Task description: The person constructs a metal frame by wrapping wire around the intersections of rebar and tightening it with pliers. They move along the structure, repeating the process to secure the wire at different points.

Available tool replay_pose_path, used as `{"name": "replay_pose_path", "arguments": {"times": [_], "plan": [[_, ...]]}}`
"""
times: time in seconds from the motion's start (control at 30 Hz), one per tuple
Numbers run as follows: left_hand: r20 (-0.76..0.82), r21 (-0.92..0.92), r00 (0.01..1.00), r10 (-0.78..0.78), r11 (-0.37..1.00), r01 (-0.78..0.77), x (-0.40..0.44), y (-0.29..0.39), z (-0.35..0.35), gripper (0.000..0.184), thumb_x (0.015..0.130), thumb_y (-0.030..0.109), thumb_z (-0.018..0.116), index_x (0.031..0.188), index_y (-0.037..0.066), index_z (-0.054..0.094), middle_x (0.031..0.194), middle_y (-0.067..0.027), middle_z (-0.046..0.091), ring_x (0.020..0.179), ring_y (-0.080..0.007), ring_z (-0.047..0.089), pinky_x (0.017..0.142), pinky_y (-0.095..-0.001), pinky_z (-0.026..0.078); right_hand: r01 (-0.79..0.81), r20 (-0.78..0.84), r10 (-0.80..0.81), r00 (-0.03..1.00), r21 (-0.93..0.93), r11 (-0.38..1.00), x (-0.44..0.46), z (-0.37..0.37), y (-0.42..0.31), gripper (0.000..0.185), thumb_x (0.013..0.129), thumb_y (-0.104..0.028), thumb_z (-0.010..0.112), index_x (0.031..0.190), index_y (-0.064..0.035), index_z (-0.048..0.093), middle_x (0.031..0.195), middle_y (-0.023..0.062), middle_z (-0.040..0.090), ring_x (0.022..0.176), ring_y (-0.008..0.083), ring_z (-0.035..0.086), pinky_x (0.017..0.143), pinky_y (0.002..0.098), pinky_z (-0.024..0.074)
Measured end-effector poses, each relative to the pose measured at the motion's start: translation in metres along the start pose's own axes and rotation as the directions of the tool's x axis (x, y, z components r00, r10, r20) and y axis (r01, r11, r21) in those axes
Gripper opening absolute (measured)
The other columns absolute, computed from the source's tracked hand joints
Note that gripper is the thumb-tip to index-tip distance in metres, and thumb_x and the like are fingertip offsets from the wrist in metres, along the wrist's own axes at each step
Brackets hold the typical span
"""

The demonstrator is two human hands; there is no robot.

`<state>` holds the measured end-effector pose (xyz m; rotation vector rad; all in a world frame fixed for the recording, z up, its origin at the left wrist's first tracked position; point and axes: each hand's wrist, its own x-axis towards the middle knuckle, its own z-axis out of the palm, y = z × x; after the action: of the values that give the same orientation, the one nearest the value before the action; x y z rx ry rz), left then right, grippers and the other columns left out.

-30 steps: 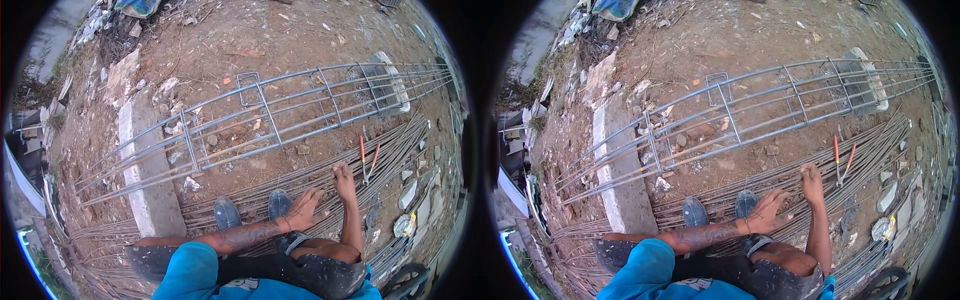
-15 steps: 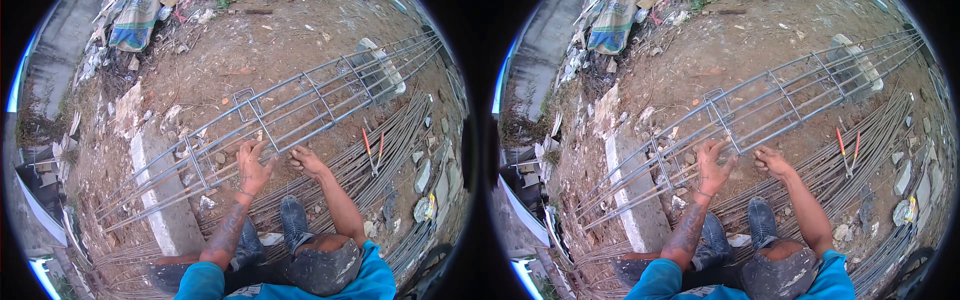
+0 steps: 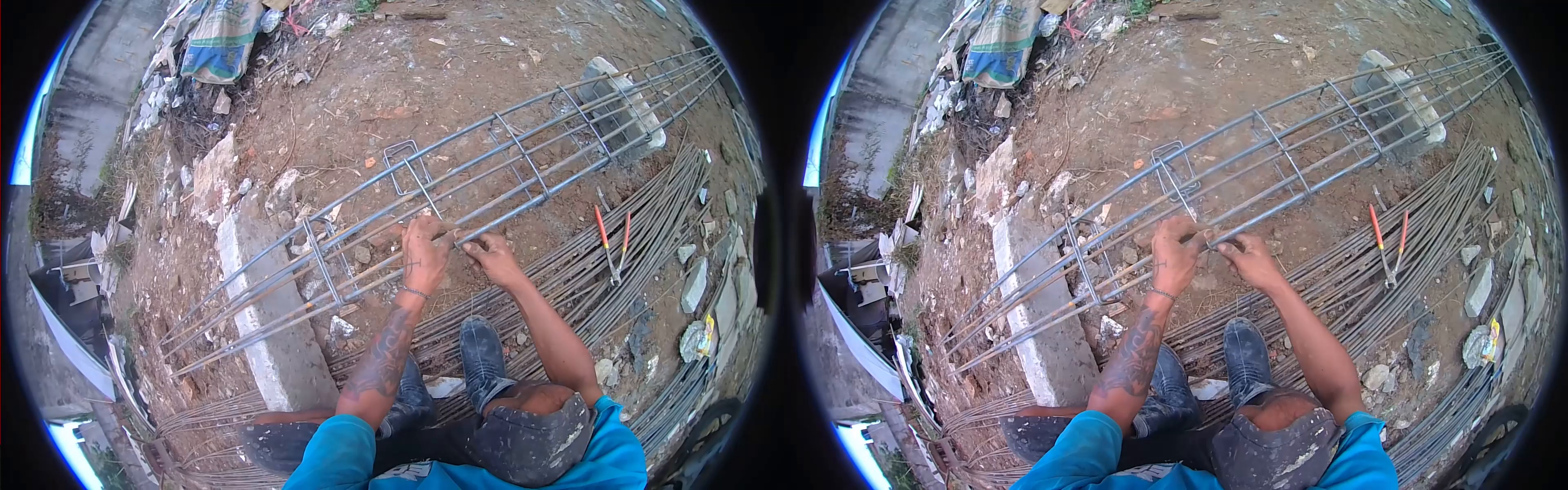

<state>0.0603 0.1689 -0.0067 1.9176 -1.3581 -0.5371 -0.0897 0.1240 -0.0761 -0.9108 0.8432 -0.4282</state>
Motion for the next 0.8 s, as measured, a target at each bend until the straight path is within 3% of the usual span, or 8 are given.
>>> {"name": "replay_pose_path", "arguments": {"times": [0.07,0.13,0.17,0.23,0.33,0.43,0.57,0.8], "plan": [[0.023,-0.08,0.998,-0.055,0.995,0.057,-0.002,-0.001,-0.002,0.011,0.073,0.011,0.072,0.082,0.006,0.071,0.087,-0.0095,0.061,0.09,-0.0266,0.056,0.084,-0.0373,0.042,0.056,-0.084,-0.07,0.994,-0.152,0.987,-0.007,0.006,0.007,0.019,0.09,-0.014,0.058,0.104,-0.0025,0.062,0.071,-0.0013,0.053,0.066,0.0055,0.048,0.054,0.0197,0.0361],[0.02,-0.071,0.998,-0.06,0.996,0.061,-0.002,0.0,-0.004,0.016,0.072,0.012,0.072,0.086,0.004,0.069,0.09,-0.0102,0.064,0.089,-0.0286,0.059,0.084,-0.0377,0.044,0.281,-0.157,-0.348,0.924,-0.338,0.898,-0.007,0.008,0.017,0.016,0.089,-0.014,0.059,0.099,-0.0021,0.064,0.069,-0.0015,0.054,0.066,0.006,0.051,0.056,0.02,0.0375],[0.015,-0.073,0.998,-0.066,0.995,0.067,-0.004,0.001,-0.007,0.016,0.072,0.012,0.072,0.086,0.004,0.069,0.09,-0.0102,0.064,0.089,-0.0286,0.059,0.084,-0.0377,0.044,0.279,-0.151,-0.345,0.926,-0.34,0.898,-0.006,0.008,0.02,0.016,0.089,-0.014,0.059,0.099,-0.0021,0.064,0.069,-0.0015,0.054,0.066,0.006,0.051,0.056,0.02,0.0375],[-0.094,0.284,0.98,0.176,0.948,-0.142,-0.006,0.009,-0.021,0.023,0.072,0.014,0.072,0.091,0.004,0.067,0.092,-0.011,0.065,0.089,-0.0285,0.061,0.085,-0.0378,0.043,0.167,-0.209,-0.222,0.953,-0.251,0.954,-0.007,0.01,0.018,0.015,0.09,-0.014,0.058,0.099,-0.0027,0.063,0.07,-0.0019,0.053,0.063,0.0054,0.048,0.053,0.0205,0.0354],[0.031,0.275,1.0,-0.001,0.961,-0.008,-0.014,-0.025,-0.032,0.022,0.07,0.018,0.073,0.089,0.007,0.067,0.089,-0.0068,0.062,0.092,-0.027,0.055,0.086,-0.0401,0.039,0.054,-0.15,-0.049,0.987,0.029,0.998,-0.004,0.006,0.02,0.015,0.091,-0.013,0.057,0.102,-0.0043,0.061,0.074,-0.0028,0.051,0.061,0.0042,0.044,0.051,0.0205,0.0331],[0.11,0.312,0.99,0.085,0.943,-0.115,-0.01,-0.033,-0.045,0.022,0.07,0.019,0.072,0.088,0.008,0.067,0.093,-0.0053,0.062,0.095,-0.0262,0.054,0.088,-0.0395,0.037,0.06,-0.156,-0.03,0.987,0.19,0.98,-0.003,0.013,0.013,0.017,0.092,-0.013,0.055,0.106,-0.0049,0.058,0.075,-0.0041,0.049,0.059,0.003,0.04,0.05,0.02,0.0312],[0.139,0.406,0.968,0.207,0.88,-0.247,-0.006,-0.039,-0.046,0.018,0.071,0.019,0.071,0.086,0.009,0.067,0.091,-0.003,0.062,0.099,-0.0247,0.053,0.089,-0.0392,0.036,0.045,-0.165,-0.009,0.986,0.215,0.976,-0.006,0.017,0.004,0.019,0.093,-0.013,0.055,0.109,-0.0043,0.056,0.073,-0.0056,0.046,0.058,0.0027,0.038,0.05,0.0195,0.0306],[0.082,0.478,0.93,0.358,0.804,-0.352,-0.001,-0.032,-0.047,0.013,0.069,0.013,0.071,0.078,0.007,0.064,0.119,-0.0068,0.051,0.114,-0.0287,0.045,0.098,-0.047,0.032,0.07,-0.168,-0.043,0.985,0.162,0.984,-0.007,0.015,0.004,0.019,0.092,-0.011,0.054,0.11,-0.004,0.057,0.07,-0.0056,0.045,0.057,0.0027,0.036,0.048,0.0198,0.0278]]}}
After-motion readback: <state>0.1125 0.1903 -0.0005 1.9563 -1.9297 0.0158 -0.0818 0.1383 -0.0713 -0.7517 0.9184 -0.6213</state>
